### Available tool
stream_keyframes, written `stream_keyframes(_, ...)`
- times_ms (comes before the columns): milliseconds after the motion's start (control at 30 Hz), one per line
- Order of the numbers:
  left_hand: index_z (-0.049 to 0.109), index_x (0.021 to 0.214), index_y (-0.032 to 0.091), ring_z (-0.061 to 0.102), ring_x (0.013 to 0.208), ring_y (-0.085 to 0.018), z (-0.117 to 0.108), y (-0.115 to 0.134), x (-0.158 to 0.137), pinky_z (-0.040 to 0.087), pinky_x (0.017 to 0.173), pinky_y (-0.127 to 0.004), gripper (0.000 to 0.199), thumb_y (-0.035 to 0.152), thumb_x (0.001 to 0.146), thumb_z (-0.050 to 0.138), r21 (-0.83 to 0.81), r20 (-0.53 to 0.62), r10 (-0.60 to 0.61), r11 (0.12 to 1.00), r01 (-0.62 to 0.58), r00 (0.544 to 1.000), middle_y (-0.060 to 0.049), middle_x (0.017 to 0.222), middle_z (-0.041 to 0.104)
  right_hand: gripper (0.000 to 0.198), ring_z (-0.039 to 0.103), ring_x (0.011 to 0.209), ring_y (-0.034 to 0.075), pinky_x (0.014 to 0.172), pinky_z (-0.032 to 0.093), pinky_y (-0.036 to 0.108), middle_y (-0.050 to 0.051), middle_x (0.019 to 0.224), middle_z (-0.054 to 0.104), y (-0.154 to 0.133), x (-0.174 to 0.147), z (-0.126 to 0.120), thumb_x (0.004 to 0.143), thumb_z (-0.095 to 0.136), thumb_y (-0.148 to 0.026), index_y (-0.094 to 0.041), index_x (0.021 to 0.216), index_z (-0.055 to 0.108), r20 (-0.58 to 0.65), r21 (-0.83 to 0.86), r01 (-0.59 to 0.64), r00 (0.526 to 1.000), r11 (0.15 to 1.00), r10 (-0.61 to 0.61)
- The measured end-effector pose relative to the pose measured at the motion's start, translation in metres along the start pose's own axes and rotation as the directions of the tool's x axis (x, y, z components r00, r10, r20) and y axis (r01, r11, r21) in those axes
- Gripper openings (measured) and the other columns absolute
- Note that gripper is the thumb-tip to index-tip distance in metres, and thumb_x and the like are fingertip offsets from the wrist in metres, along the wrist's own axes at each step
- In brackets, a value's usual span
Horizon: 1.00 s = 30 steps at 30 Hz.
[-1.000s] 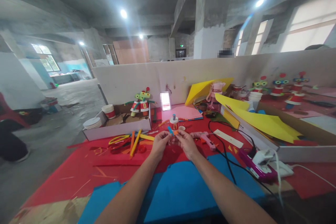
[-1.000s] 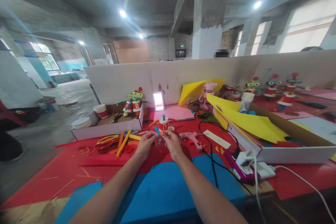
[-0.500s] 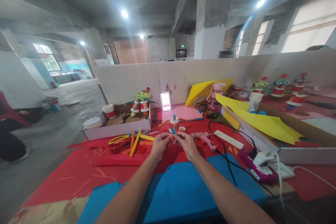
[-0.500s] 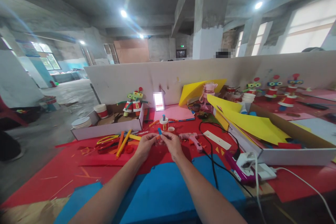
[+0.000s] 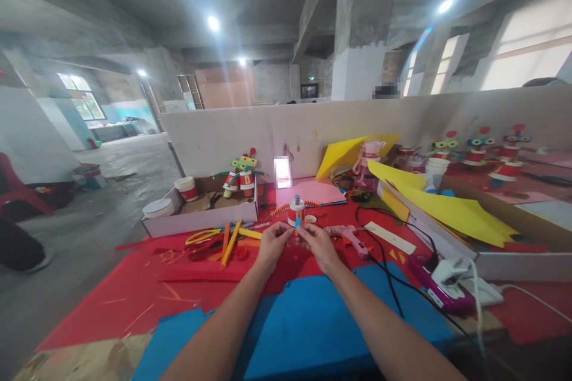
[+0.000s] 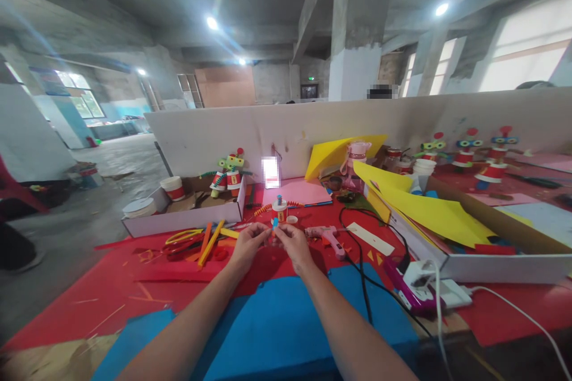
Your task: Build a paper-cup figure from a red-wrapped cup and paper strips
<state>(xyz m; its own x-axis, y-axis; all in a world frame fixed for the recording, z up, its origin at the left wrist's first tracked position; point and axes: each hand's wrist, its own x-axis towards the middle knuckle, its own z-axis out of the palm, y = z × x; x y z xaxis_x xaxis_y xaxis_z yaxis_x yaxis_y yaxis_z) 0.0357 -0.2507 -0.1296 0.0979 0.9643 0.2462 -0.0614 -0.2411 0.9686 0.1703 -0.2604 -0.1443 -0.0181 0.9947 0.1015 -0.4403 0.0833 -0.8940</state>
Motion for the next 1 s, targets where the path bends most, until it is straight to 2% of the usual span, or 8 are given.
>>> stream_keyframes(133,0.062,0.063,0.015,0.051,0.051,-0.01,0.0002,-0.0029,0.0015,0.039,0.053,-0.022,0.03,0.042,0.064,0.077,0.007,0.014,-0.001,1.0,0.001,1.0,0.002,0.057,0.06,0.041,0.062,0.061,0.016,0.064,0.057,0.032,-0.002,0.061,0.063,0.0003,0.0009,0.0007,0.055,0.082,-0.054,-0.018,0.069,0.067,0.041,0.018,0.015,0.999,1.0,-0.016)
stream_keyframes(200,0.061,0.063,0.016,0.051,0.051,-0.01,0.0007,-0.0044,0.002,0.039,0.053,-0.022,0.03,0.042,0.064,0.077,0.022,0.004,0.001,1.0,-0.001,1.0,0.002,0.056,0.059,0.043,0.062,0.06,0.016,0.064,0.057,0.033,-0.002,0.058,0.061,0.001,0.0018,0.0007,0.054,0.081,-0.056,-0.018,0.066,0.066,0.022,-0.001,0.024,0.999,1.0,-0.024)
stream_keyframes(333,0.061,0.063,0.016,0.05,0.051,-0.01,0.001,-0.0051,0.0018,0.038,0.052,-0.022,0.03,0.041,0.065,0.076,0.051,-0.006,0.004,0.999,-0.004,1.0,0.002,0.055,0.058,0.044,0.062,0.059,0.016,0.065,0.058,0.034,-0.001,0.06,0.064,0.0031,0.004,-0.0003,0.052,0.082,-0.057,-0.018,0.067,0.067,-0.028,-0.023,0.04,0.999,0.999,-0.041)
stream_keyframes(633,0.059,0.063,0.016,0.048,0.048,-0.009,-0.0002,-0.0067,0.0026,0.037,0.051,-0.021,0.032,0.042,0.064,0.077,0.009,0.003,-0.024,1.0,0.024,1.0,0.003,0.054,0.056,0.049,0.063,0.059,0.018,0.066,0.059,0.037,0.0,0.06,0.065,0.002,0.0061,-0.0007,0.047,0.082,-0.06,-0.017,0.068,0.069,-0.026,-0.065,0.061,0.998,0.996,-0.062)
stream_keyframes(800,0.059,0.064,0.016,0.048,0.048,-0.009,-0.0004,-0.008,0.0027,0.036,0.051,-0.021,0.033,0.043,0.065,0.077,0.024,0.003,-0.015,1.0,0.015,1.0,0.004,0.052,0.055,0.046,0.063,0.06,0.018,0.065,0.059,0.035,0.001,0.062,0.066,0.0028,0.007,-0.0032,0.054,0.079,-0.06,-0.018,0.071,0.07,0.003,-0.152,0.117,0.993,0.982,-0.117)
stream_keyframes(1000,0.058,0.064,0.015,0.048,0.048,-0.009,-0.0015,-0.0082,0.0041,0.037,0.051,-0.021,0.034,0.044,0.065,0.077,0.045,0.0,-0.01,0.999,0.01,1.0,0.004,0.053,0.055,0.043,0.065,0.062,0.019,0.064,0.058,0.034,0.002,0.067,0.068,0.0065,0.0095,-0.0047,0.056,0.079,-0.055,-0.018,0.075,0.067,0.013,-0.163,0.129,0.992,0.978,-0.129)
